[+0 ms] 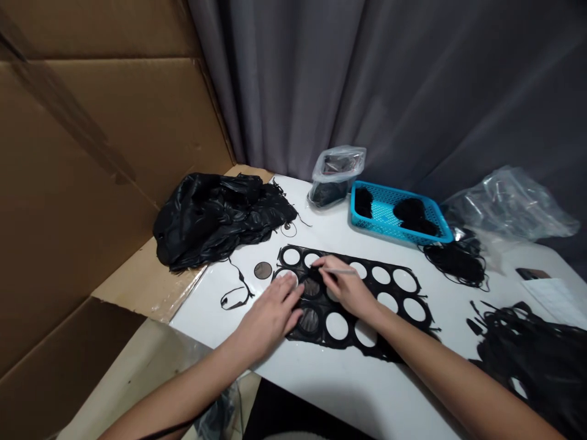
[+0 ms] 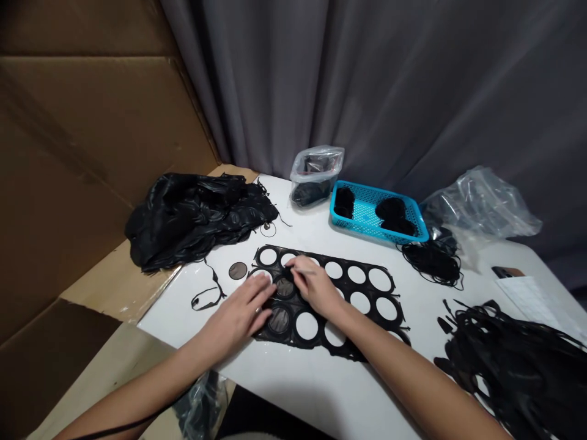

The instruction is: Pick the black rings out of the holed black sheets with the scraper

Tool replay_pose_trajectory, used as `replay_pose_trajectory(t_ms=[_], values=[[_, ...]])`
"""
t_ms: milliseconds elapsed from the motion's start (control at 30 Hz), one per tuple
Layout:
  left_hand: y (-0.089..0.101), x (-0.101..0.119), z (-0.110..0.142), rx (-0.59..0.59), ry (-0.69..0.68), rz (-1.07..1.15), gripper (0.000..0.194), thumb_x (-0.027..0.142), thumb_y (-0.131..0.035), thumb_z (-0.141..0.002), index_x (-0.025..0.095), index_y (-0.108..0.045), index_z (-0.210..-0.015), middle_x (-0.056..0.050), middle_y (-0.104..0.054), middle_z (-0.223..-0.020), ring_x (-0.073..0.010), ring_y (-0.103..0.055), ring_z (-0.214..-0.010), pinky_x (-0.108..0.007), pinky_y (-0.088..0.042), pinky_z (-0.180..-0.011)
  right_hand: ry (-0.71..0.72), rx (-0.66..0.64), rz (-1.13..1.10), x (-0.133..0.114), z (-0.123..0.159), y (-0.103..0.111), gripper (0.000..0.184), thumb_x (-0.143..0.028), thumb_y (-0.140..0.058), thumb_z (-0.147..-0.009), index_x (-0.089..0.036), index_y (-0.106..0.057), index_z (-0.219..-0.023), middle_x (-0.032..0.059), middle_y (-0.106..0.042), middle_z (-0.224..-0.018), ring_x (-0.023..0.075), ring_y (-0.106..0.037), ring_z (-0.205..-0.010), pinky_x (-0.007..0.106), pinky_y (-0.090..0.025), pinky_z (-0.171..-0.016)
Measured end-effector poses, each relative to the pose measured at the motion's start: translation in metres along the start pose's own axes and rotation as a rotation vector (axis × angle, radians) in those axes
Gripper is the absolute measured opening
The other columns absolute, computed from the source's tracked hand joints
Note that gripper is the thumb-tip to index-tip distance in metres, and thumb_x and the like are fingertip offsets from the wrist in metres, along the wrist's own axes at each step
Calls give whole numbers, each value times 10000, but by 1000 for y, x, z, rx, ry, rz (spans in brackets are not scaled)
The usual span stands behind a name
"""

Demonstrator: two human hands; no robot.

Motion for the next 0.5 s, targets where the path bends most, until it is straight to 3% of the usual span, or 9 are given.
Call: replay_pose_trajectory(t_ms=[133, 500], values=[[-11, 24, 15, -82, -20, 28, 483, 324, -560, -968, 156, -468, -1412, -179, -430, -1519, -310, -386, -1427, -497, -406, -1133, -25, -122, -64, -9, 25, -25, 138, -215, -438, -985, -222, -573, -956, 79, -622, -1092, 213, -604, -1023, 377, -472, -920], [-15, 20, 19, -98, -1, 47, 474, 305, -559, -965, 202, -466, -1419, -143, -389, -1554, -299, -347, -1449, -497, -385, -1147, -35, -182, -73, -9, 26, -33, 182, -212, -481, -975, -212, -504, -794, 63, -564, -1168, 192, -572, -1061, 358, -420, -965]])
Point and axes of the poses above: each hand's wrist, its own z-axis away from the middle knuckle, its own y-axis out of the back of the hand, x = y × z, the point moved 10 cm from there along -z, towards the middle knuckle
